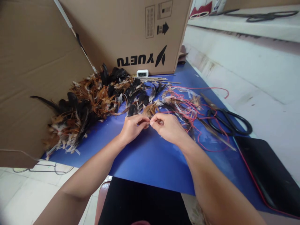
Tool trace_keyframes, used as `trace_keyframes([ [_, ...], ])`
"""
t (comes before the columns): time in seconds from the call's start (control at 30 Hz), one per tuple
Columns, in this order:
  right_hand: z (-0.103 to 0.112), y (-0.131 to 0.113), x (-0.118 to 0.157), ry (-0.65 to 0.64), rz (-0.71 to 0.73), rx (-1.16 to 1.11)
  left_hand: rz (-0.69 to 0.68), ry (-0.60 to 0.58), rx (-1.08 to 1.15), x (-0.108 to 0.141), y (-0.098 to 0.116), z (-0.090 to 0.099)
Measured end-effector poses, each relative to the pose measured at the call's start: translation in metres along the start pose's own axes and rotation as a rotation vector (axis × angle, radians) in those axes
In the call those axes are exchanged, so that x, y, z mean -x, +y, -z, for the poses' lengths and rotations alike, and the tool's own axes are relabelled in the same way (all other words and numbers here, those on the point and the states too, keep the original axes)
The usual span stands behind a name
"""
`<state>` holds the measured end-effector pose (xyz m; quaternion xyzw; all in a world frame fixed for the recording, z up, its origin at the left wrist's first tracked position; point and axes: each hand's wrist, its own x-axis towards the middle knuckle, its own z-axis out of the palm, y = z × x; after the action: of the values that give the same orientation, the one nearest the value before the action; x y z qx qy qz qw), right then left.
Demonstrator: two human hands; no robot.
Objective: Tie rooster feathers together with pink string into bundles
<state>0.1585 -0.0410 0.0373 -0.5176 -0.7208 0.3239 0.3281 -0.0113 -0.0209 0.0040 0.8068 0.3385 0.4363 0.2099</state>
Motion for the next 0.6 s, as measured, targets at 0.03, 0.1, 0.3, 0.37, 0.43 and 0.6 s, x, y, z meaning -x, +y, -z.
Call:
trace_keyframes([
  [0.03,-0.0005,-0.0001,0.0002,0.006,0.007,0.004,-0.040,-0.001,-0.053,-0.0001,0.0005,0.0004],
  [0.1,-0.0019,-0.0005,0.0006,0.017,0.020,0.009,-0.103,0.003,-0.133,-0.0001,0.0011,0.0006],
  [0.3,-0.0043,-0.0038,0.0033,0.025,0.048,-0.012,-0.181,0.030,-0.160,0.0005,0.0013,0.0000],
  [0.37,-0.0023,-0.0056,0.0039,-0.003,0.086,-0.028,-0.105,0.056,-0.071,0.0001,0.0017,0.0001],
  [0.43,0.0008,-0.0068,0.0036,-0.030,0.130,-0.069,0.034,0.058,0.106,-0.0006,0.0023,-0.0001],
  [0.6,0.0046,-0.0028,-0.0009,0.110,0.115,-0.150,0.303,-0.002,0.613,-0.0018,0.0048,-0.0015],
])
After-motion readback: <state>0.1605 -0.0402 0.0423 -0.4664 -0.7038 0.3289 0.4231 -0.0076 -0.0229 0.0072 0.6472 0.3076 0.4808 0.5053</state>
